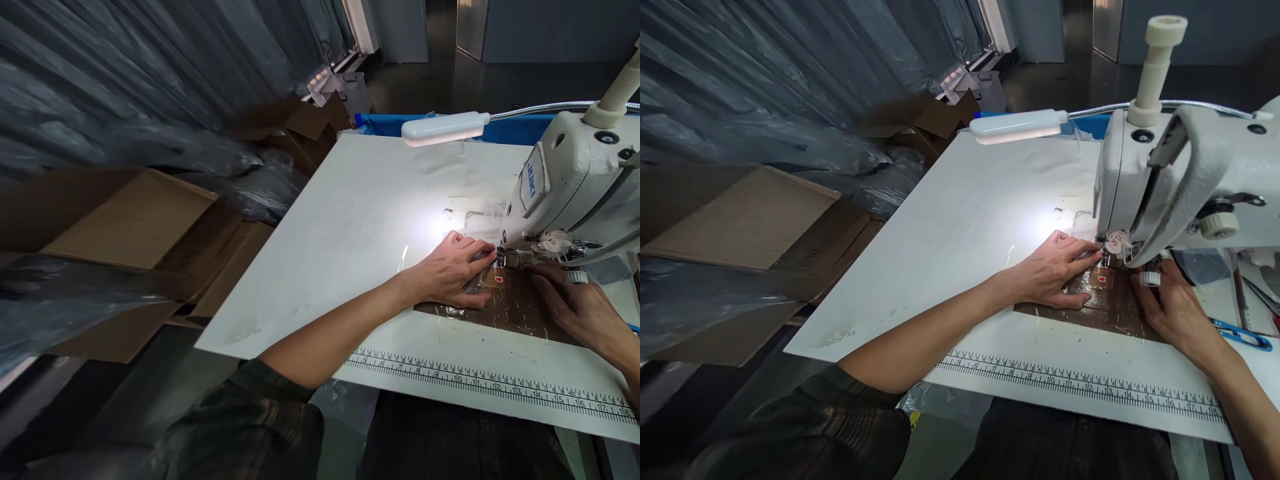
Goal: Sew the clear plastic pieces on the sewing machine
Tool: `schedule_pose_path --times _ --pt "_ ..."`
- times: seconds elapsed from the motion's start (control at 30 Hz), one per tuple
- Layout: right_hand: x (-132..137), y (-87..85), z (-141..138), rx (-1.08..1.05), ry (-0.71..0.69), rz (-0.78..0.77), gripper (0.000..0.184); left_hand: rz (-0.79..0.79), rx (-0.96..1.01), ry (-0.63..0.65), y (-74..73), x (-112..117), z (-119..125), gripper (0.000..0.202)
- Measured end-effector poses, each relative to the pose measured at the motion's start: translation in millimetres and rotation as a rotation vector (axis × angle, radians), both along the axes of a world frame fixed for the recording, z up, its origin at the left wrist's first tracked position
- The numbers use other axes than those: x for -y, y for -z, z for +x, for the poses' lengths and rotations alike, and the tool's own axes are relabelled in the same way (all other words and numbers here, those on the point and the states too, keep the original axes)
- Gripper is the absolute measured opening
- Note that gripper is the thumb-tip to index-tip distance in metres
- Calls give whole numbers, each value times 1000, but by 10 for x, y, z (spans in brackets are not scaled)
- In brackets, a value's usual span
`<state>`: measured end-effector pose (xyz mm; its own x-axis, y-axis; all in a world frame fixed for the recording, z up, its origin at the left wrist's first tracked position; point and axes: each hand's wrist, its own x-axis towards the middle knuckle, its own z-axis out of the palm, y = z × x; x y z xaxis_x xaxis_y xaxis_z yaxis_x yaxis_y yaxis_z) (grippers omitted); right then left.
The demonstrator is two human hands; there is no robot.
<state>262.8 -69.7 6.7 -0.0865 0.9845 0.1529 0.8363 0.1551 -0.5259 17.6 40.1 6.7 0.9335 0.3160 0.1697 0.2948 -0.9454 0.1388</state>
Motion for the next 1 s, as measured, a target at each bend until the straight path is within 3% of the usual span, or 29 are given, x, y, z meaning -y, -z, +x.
schedule_pose_path --times 0.17,0.33,0.67,0.87,1.0 --pt "164 164 -9 48 36 168 41 -74 85 -17 73 -20 -7 66" --pt "124 259 -17 86 3 251 37 -103 202 -62 85 -13 -12 71" --pt "102 305 35 226 -94 284 37 -182 18 -39 -2 -59 35 72" --pt "112 291 -67 264 -60 349 37 -195 -7 9 -158 -481 150 43" --pt "107 310 -56 254 -79 379 36 -78 127 -187 -177 -913 315 37"
